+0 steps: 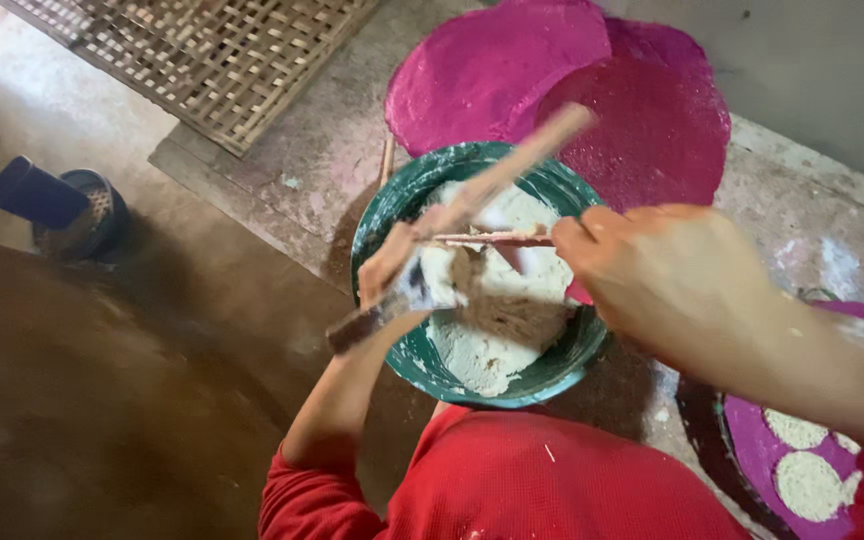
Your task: The person scoops batter from a large green basin into a handheld extruder press, then squeezes the tool to dispense round batter discs onto pink drying mats on the worktable, repeating the cycle and occasionally wiping the tool with a cloth.
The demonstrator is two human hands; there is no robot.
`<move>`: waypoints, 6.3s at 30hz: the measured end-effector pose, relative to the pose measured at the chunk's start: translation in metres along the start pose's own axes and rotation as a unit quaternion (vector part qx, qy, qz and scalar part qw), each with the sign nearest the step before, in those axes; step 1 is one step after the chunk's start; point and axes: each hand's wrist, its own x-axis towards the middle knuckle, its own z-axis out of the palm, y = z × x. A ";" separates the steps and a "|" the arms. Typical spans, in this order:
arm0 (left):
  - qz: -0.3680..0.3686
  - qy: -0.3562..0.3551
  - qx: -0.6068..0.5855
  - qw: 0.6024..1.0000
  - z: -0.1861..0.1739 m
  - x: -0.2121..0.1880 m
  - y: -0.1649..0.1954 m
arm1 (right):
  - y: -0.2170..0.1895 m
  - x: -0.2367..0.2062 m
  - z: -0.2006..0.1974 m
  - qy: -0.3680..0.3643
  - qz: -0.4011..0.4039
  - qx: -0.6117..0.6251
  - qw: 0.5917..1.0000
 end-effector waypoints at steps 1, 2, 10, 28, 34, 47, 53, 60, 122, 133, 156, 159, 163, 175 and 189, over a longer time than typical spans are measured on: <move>-0.034 -0.008 -0.023 0.999 -0.004 0.001 0.000 | 0.001 0.004 -0.003 0.004 -0.002 0.011 1.000; -0.024 0.004 -0.045 0.999 -0.006 0.001 0.002 | -0.002 0.010 -0.004 -0.028 0.000 0.008 1.000; 0.090 -0.005 -0.019 0.996 0.037 -0.001 0.009 | -0.062 0.065 0.037 0.052 -0.124 -0.057 0.989; -0.070 0.071 -0.017 0.995 0.001 0.013 -0.011 | -0.053 0.038 0.171 0.123 0.051 0.545 0.828; -0.056 0.051 0.030 0.997 0.011 0.007 0.004 | -0.032 0.061 0.172 0.106 0.120 0.542 0.825; -0.277 0.060 -0.492 0.823 0.065 0.006 -0.071 | -0.043 0.015 0.190 0.097 -0.022 0.537 0.837; -0.264 -0.329 -0.785 0.454 0.118 -0.064 0.091 | 0.004 -0.061 0.151 0.406 -0.060 0.775 0.481; -0.026 -0.443 -0.479 0.757 0.077 -0.034 0.234 | 0.044 -0.240 0.134 0.388 0.034 0.785 0.481; -0.253 -0.446 -0.600 0.614 0.462 0.032 0.407 | 0.211 -0.438 0.320 0.046 0.494 0.550 0.672; 0.177 -0.254 -0.221 0.925 0.381 -0.040 0.402 | 0.166 -0.496 0.372 0.316 0.444 0.609 0.576; 0.292 -0.447 -0.214 0.818 0.400 0.007 0.407 | 0.061 -0.559 0.428 0.628 0.420 0.555 0.347; 0.279 -0.431 -0.214 0.831 0.395 0.008 0.413 | 0.060 -0.555 0.418 0.612 0.417 0.571 0.353; 0.261 -0.382 -0.254 0.849 0.379 0.014 0.404 | 0.070 -0.544 0.396 0.578 0.406 0.602 0.372; 0.111 -0.279 -0.129 0.945 0.306 -0.096 0.249 | 0.197 -0.225 0.319 0.172 0.462 0.402 0.771; 0.035 -0.316 -0.224 0.921 0.244 -0.136 0.195 | 0.143 -0.076 0.304 0.387 0.327 0.290 0.812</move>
